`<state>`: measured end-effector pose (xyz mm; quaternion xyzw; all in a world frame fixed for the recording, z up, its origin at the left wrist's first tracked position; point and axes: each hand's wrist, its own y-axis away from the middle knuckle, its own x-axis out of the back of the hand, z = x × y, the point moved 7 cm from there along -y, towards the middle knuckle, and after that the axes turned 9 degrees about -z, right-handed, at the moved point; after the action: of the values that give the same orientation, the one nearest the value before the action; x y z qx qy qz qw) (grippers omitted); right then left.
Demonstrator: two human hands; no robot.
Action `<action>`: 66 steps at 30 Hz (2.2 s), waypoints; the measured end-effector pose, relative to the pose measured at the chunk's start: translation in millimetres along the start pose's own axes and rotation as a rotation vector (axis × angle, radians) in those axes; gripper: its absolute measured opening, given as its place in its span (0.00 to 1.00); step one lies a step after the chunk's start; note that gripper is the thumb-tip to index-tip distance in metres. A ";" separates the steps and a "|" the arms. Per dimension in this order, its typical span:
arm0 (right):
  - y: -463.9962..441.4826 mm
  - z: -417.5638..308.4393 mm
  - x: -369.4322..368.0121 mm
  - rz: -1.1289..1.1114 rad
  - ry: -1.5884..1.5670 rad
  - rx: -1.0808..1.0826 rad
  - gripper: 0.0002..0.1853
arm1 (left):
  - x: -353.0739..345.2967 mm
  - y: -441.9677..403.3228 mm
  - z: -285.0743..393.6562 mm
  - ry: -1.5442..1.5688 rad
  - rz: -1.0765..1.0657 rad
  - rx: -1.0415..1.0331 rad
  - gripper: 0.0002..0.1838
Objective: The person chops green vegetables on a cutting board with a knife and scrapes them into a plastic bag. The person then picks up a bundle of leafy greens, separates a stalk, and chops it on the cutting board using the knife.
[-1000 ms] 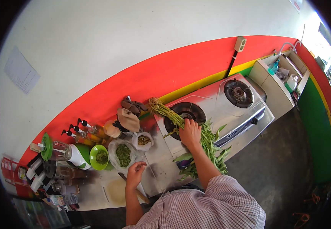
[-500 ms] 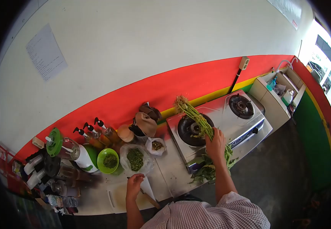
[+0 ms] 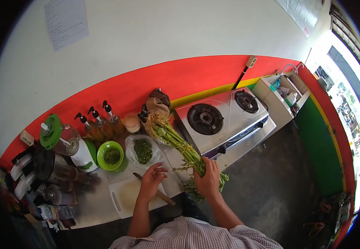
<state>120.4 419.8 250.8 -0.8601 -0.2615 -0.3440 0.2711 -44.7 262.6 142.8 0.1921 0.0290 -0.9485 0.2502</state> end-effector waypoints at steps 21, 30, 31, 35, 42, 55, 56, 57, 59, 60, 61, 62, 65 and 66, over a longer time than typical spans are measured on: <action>98.6 -66.6 -142.2 -0.764 -0.698 0.148 0.31 | 38.4 99.1 16.7 0.066 0.059 -0.040 0.24; 111.3 -69.4 -159.7 -0.976 -0.608 0.044 0.22 | 48.0 117.1 34.5 -0.514 0.197 -0.151 0.22; 110.3 -70.9 -158.2 -0.951 -0.556 0.076 0.21 | 49.2 124.1 45.9 -0.617 0.318 -0.164 0.23; 110.7 -79.7 -145.8 -0.893 -0.430 0.086 0.21 | 47.7 140.1 64.3 -0.723 0.584 -0.272 0.28; 112.3 -84.3 -129.5 -0.806 -0.359 0.140 0.22 | 35.0 147.5 67.5 -0.817 0.646 -0.412 0.25; 117.5 -83.3 -130.6 -0.628 -0.086 0.221 0.24 | 24.8 151.7 65.9 -0.901 0.512 -0.440 0.05; 117.7 -84.9 -130.6 -0.628 -0.089 0.222 0.24 | 27.9 152.6 64.8 -0.900 0.516 -0.429 0.05; 117.5 -86.9 -130.1 -0.630 -0.103 0.224 0.24 | 30.6 153.8 64.7 -0.899 0.519 -0.419 0.04; 117.4 -87.3 -131.8 -0.631 -0.119 0.228 0.24 | 39.8 157.5 67.7 -0.866 0.571 -0.369 0.04; 118.6 -86.9 -135.2 -0.655 -0.132 0.244 0.23 | 47.3 159.3 67.6 -0.828 0.619 -0.317 0.04; 120.1 -87.0 -137.5 -0.679 -0.143 0.260 0.23 | 50.5 159.5 68.4 -0.827 0.618 -0.319 0.04; 121.5 -86.4 -137.1 -0.678 -0.140 0.260 0.23 | 54.6 161.4 70.4 -0.842 0.651 -0.344 0.04; 124.4 -94.6 -132.0 -0.727 -0.141 0.279 0.23 | 62.0 162.8 74.5 -0.851 0.690 -0.389 0.04; 126.1 -95.0 -131.9 -0.730 -0.152 0.270 0.23 | 62.9 164.1 74.6 -0.852 0.693 -0.399 0.04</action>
<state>75.3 233.3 176.5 -0.6900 -0.6125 -0.3155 0.2216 -41.5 78.9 194.7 -0.2589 0.0395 -0.7811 0.5669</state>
